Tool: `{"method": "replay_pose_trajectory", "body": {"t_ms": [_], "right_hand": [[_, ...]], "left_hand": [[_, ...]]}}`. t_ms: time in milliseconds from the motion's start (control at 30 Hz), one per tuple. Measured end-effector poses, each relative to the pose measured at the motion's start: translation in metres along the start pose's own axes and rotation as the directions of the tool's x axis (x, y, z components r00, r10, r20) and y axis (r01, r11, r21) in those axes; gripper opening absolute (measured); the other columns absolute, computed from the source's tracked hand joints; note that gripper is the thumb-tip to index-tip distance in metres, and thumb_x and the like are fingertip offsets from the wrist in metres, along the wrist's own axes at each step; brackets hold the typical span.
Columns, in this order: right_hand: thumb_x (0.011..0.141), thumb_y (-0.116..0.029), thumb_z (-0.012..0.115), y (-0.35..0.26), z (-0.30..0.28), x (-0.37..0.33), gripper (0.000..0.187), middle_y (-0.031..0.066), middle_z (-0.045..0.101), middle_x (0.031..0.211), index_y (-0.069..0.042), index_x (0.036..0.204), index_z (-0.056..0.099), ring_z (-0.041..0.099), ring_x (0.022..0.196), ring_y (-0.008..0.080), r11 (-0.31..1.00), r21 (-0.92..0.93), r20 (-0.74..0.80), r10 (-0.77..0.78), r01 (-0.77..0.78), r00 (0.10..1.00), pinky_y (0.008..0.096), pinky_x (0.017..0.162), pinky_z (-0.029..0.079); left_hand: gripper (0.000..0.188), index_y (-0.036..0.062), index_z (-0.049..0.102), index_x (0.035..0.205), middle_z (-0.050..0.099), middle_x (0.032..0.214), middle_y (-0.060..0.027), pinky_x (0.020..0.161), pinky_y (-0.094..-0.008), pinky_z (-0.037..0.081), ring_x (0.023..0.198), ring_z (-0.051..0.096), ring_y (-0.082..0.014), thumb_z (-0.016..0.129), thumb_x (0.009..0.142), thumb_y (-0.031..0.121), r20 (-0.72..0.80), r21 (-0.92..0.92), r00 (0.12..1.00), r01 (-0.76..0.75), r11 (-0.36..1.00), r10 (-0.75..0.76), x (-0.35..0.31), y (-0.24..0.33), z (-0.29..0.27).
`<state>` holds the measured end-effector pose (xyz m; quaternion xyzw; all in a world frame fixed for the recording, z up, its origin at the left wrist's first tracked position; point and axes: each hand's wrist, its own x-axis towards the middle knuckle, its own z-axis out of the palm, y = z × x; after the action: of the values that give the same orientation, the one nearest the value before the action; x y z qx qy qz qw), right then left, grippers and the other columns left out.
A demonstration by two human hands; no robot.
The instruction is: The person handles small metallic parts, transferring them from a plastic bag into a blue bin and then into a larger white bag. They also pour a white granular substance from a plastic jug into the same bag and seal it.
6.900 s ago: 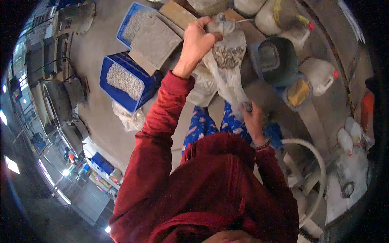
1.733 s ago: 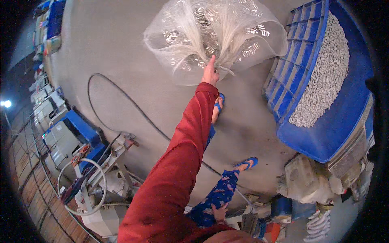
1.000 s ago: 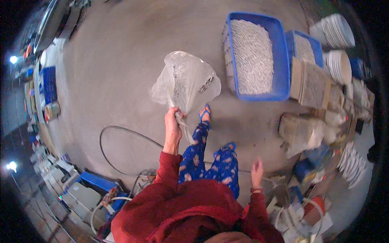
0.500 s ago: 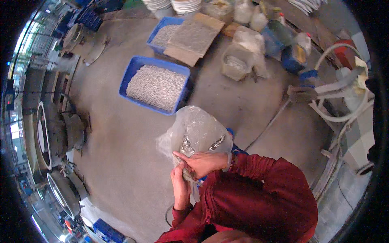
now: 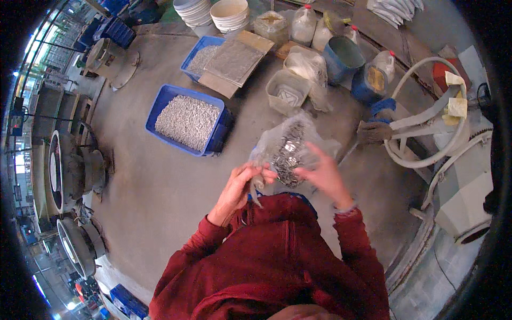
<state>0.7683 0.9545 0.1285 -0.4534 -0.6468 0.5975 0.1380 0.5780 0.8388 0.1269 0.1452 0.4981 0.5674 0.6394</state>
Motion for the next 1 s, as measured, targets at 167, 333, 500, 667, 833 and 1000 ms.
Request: {"method": "replay_pose_trajectory", "body": {"t_ms": [167, 333, 500, 667, 833, 1000], "right_hand": [[0.085, -0.006, 0.057, -0.003, -0.067, 0.02, 0.035, 0.0106, 0.06, 0.09, 0.001, 0.116, 0.044, 0.065, 0.068, 0.0206, 0.977, 0.108, -0.283, -0.145, 0.182, 0.948, 0.0289, 0.062, 0.051], [0.085, -0.007, 0.056, -0.047, -0.137, 0.039, 0.025, 0.0069, 0.056, 0.085, 0.0, 0.107, 0.046, 0.064, 0.07, 0.0209, 0.96, 0.19, -0.715, -0.009, 0.207, 0.699, 0.0246, 0.054, 0.048], [0.084, -0.007, 0.057, -0.109, -0.172, 0.066, 0.02, 0.003, 0.052, 0.07, 0.0, 0.101, 0.049, 0.053, 0.049, 0.0111, 0.983, 0.164, -0.744, 0.066, 0.086, 0.665, 0.0204, 0.039, 0.035], [0.084, -0.011, 0.057, -0.149, -0.19, 0.105, 0.022, -0.0009, 0.046, 0.057, 0.0, 0.102, 0.052, 0.041, 0.041, 0.0067, 0.989, 0.068, -0.792, -0.028, 0.135, 0.61, 0.0201, 0.038, 0.031], [0.084, -0.01, 0.055, -0.175, -0.209, 0.152, 0.026, 0.0, 0.048, 0.061, 0.002, 0.106, 0.052, 0.044, 0.045, 0.0072, 0.996, 0.085, -0.683, 0.028, 0.041, 0.73, 0.0214, 0.042, 0.033], [0.084, -0.008, 0.055, -0.162, -0.235, 0.23, 0.022, 0.0005, 0.052, 0.068, -0.001, 0.104, 0.056, 0.046, 0.049, 0.0058, 0.987, 0.035, -0.554, -0.11, 0.155, 0.825, 0.0204, 0.043, 0.034]], "left_hand": [[0.027, -0.0057, 0.058, 0.089, 0.061, 0.074, -0.011, 0.065, -0.0265, 0.045, 0.068, 0.058, -0.016, 0.048, 0.085, 0.02, 0.11, 0.118, 0.977, -0.195, 0.974, 0.182, 0.09, 0.034, 0.012], [0.027, -0.0045, 0.057, 0.079, 0.056, 0.064, -0.0086, 0.059, -0.0254, 0.041, 0.059, 0.052, -0.014, 0.052, 0.083, 0.021, 0.011, -0.119, 0.945, -0.324, 0.939, 0.328, 0.203, 0.092, 0.026], [0.026, -0.0012, 0.057, 0.073, 0.045, 0.053, -0.0014, 0.045, -0.0235, 0.029, 0.047, 0.037, -0.0077, 0.054, 0.082, 0.022, 0.21, -0.048, 0.947, -0.238, 0.97, 0.243, 0.284, 0.176, 0.059], [0.021, 0.0031, 0.059, 0.068, 0.044, 0.053, 0.0049, 0.045, -0.0217, 0.026, 0.05, 0.036, -0.0031, 0.061, 0.08, 0.021, 0.367, 0.433, 0.919, -0.308, 0.847, 0.147, 0.306, 0.24, 0.09], [0.023, 0.0014, 0.056, 0.068, 0.045, 0.057, 0.0052, 0.049, -0.0218, 0.026, 0.058, 0.036, -0.002, 0.065, 0.077, 0.021, 0.336, 0.64, 0.932, -0.332, 0.693, 0.137, 0.326, 0.267, 0.096], [0.026, 0.0031, 0.054, 0.065, 0.044, 0.055, 0.0046, 0.047, -0.0223, 0.027, 0.054, 0.038, -0.0032, 0.064, 0.077, 0.024, 0.242, 0.611, 0.924, -0.383, 0.693, 0.298, 0.379, 0.265, 0.103]]}}
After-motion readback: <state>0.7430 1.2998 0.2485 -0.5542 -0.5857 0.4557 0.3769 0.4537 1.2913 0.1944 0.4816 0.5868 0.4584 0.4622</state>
